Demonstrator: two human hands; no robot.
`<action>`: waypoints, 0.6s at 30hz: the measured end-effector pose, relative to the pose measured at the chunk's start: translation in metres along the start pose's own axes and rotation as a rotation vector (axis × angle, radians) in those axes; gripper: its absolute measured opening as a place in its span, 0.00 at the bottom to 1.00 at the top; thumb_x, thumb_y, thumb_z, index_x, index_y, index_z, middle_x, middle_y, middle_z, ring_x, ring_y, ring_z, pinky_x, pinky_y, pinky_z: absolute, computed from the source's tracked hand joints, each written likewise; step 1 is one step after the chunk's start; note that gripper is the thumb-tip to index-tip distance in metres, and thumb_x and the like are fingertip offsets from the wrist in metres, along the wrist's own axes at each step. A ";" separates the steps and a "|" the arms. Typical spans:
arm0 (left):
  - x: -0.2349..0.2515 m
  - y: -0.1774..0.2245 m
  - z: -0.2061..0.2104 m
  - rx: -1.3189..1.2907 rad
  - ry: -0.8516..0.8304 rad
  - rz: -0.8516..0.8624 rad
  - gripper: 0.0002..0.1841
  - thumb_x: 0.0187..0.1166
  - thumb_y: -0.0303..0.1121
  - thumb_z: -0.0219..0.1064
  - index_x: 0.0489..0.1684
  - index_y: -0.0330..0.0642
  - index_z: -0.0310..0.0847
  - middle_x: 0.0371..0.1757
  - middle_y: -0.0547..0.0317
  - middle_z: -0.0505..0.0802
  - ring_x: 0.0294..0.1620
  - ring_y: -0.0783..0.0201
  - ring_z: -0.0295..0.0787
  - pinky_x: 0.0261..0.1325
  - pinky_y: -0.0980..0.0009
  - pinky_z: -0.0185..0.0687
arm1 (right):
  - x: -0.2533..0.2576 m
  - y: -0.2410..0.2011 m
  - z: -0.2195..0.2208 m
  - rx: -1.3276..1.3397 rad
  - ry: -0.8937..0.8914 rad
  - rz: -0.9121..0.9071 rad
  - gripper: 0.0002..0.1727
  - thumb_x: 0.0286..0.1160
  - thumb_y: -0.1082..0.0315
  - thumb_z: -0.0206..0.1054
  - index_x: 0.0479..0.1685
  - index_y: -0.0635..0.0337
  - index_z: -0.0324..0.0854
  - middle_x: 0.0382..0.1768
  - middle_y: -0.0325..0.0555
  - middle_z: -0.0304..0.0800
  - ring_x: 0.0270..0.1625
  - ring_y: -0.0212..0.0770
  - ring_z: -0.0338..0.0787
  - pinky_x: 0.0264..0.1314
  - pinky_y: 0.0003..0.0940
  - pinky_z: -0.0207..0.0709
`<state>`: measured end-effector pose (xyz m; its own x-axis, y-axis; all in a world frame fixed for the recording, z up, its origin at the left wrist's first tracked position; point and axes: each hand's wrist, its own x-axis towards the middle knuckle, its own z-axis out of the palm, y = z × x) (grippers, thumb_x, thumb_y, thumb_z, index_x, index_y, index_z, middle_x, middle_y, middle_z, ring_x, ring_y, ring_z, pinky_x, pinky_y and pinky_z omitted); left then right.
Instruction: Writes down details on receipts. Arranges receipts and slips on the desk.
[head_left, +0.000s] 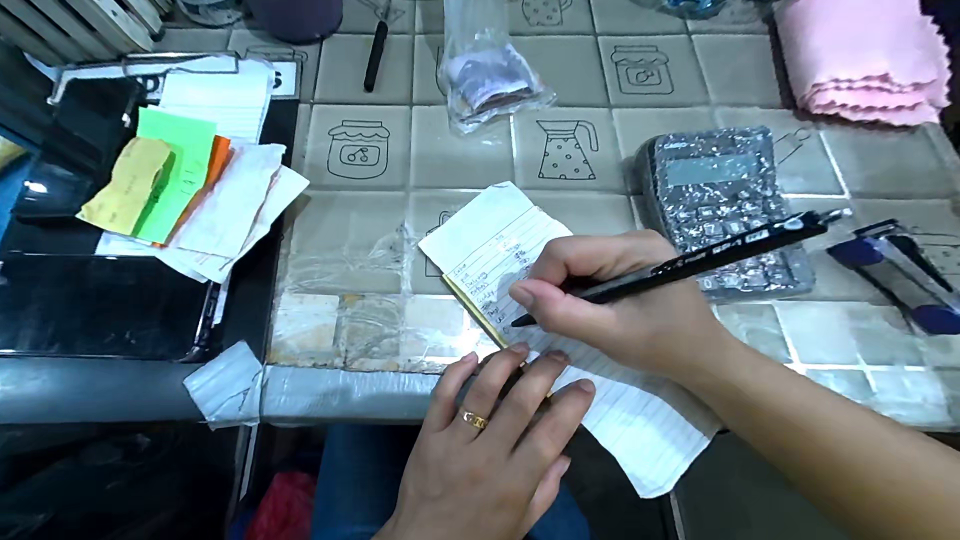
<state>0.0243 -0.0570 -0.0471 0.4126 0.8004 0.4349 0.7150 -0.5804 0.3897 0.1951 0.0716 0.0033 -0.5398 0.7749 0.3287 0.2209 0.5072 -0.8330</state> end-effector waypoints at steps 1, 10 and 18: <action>0.000 0.000 0.000 0.000 -0.001 0.001 0.24 0.80 0.50 0.67 0.75 0.62 0.81 0.82 0.66 0.79 0.89 0.59 0.63 0.89 0.51 0.53 | 0.000 0.000 0.000 0.001 -0.002 0.004 0.13 0.77 0.68 0.66 0.22 0.54 0.81 0.18 0.26 0.77 0.20 0.15 0.73 0.19 0.10 0.61; -0.001 0.000 0.000 0.013 -0.002 0.003 0.23 0.81 0.49 0.66 0.76 0.63 0.81 0.82 0.67 0.80 0.89 0.58 0.63 0.89 0.51 0.53 | 0.000 -0.001 0.002 0.013 -0.051 -0.026 0.11 0.77 0.70 0.68 0.24 0.57 0.83 0.18 0.28 0.81 0.21 0.15 0.77 0.20 0.10 0.68; 0.000 0.000 -0.001 0.011 -0.007 0.001 0.23 0.81 0.49 0.66 0.75 0.62 0.81 0.82 0.67 0.80 0.89 0.59 0.63 0.90 0.51 0.52 | 0.000 -0.001 0.001 0.013 -0.056 -0.030 0.11 0.76 0.70 0.68 0.23 0.56 0.83 0.18 0.27 0.80 0.20 0.15 0.76 0.19 0.10 0.67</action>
<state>0.0240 -0.0569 -0.0467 0.4178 0.8006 0.4295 0.7203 -0.5800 0.3804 0.1941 0.0712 0.0041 -0.5905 0.7370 0.3288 0.1937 0.5250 -0.8288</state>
